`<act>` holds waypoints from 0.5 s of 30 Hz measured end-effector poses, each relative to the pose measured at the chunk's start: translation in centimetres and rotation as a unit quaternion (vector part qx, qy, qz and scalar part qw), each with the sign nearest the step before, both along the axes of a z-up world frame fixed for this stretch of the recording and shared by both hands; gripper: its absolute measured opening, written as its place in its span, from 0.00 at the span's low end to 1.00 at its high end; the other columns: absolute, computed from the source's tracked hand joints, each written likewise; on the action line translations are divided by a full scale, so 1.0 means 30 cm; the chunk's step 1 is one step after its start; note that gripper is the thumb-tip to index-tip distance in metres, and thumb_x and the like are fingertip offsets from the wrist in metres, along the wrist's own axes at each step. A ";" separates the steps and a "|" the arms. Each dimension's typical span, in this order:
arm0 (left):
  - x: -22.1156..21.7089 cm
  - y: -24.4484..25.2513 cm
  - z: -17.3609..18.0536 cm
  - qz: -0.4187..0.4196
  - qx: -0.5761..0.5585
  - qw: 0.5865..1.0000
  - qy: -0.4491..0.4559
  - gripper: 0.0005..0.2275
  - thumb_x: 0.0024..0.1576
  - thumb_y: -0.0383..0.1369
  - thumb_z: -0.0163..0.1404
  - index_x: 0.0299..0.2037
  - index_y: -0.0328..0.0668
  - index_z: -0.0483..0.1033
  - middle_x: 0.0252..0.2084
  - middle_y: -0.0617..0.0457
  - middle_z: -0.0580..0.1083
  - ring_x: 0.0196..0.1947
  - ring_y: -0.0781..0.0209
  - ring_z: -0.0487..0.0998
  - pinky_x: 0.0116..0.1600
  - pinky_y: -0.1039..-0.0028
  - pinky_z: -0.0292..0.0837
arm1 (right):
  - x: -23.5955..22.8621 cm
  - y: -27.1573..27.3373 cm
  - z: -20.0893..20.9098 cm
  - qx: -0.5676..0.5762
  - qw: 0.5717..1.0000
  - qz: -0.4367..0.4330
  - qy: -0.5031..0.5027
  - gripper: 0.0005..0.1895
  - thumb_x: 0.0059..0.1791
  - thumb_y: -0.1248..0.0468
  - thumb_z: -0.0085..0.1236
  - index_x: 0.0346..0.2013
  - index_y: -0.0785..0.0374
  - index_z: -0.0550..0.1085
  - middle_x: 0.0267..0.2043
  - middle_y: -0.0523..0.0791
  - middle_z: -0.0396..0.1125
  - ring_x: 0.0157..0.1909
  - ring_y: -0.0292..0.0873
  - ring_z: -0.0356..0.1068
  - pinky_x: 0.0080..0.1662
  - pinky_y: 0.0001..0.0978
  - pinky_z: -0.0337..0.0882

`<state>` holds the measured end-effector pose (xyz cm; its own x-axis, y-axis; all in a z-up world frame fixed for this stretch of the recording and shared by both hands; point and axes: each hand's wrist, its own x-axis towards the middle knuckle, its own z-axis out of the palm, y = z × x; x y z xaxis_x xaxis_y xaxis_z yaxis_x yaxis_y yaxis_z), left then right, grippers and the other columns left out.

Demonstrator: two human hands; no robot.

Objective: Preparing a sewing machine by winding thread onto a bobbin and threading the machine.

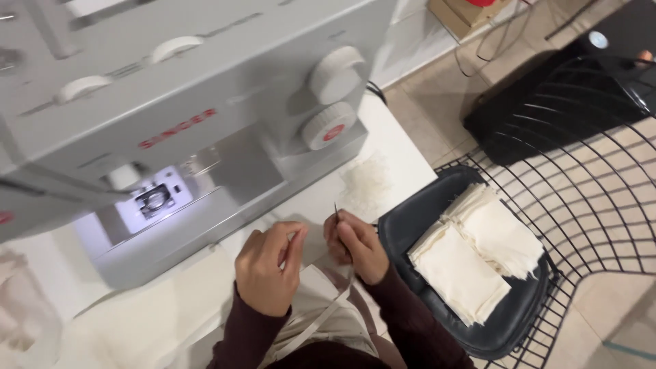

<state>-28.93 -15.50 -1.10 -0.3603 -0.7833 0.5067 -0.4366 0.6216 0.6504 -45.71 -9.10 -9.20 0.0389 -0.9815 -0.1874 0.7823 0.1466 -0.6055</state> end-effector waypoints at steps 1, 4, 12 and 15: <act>0.020 0.011 -0.003 0.000 0.009 1.000 0.006 0.05 0.53 0.22 0.59 0.35 0.41 0.77 0.17 0.60 0.64 0.17 0.65 0.59 0.27 0.74 0.59 | 0.011 -0.007 0.048 -0.018 0.947 -0.042 0.318 0.13 0.55 0.58 0.46 0.43 0.67 0.70 0.26 0.41 0.63 0.23 0.33 0.54 0.28 0.22 0.57; 0.097 0.049 -0.006 0.022 0.012 1.000 0.015 0.03 0.52 0.24 0.59 0.34 0.41 0.78 0.17 0.59 0.68 0.16 0.67 0.62 0.27 0.75 0.61 | 0.081 -0.024 0.100 -0.076 0.737 -0.066 0.668 0.16 0.48 0.65 0.60 0.49 0.64 0.72 0.34 0.44 0.73 0.29 0.39 0.69 0.34 0.28 0.69; 0.334 0.180 0.042 0.086 0.040 0.994 0.059 0.05 0.48 0.22 0.60 0.32 0.40 0.80 0.15 0.62 0.68 0.14 0.69 0.60 0.29 0.79 0.64 | 0.236 -0.089 0.015 -0.195 0.528 -0.096 0.821 0.20 0.45 0.59 0.65 0.50 0.60 0.77 0.38 0.41 0.71 0.37 0.45 0.65 0.44 0.36 0.67; 0.400 0.205 0.003 0.118 0.048 0.989 0.077 0.06 0.47 0.23 0.61 0.32 0.43 0.81 0.12 0.63 0.60 0.14 0.69 0.57 0.26 0.79 0.60 | 0.255 -0.133 0.049 -0.205 0.496 -0.108 0.837 0.22 0.44 0.56 0.65 0.53 0.53 0.78 0.45 0.40 0.68 0.45 0.45 0.64 0.50 0.38 0.64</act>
<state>-16.92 -9.33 -1.01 -0.0854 -0.8840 0.4597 -0.4532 0.4454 0.7722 -38.05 -13.08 -7.74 0.0510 -0.8981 0.4368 -0.8961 -0.2342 -0.3770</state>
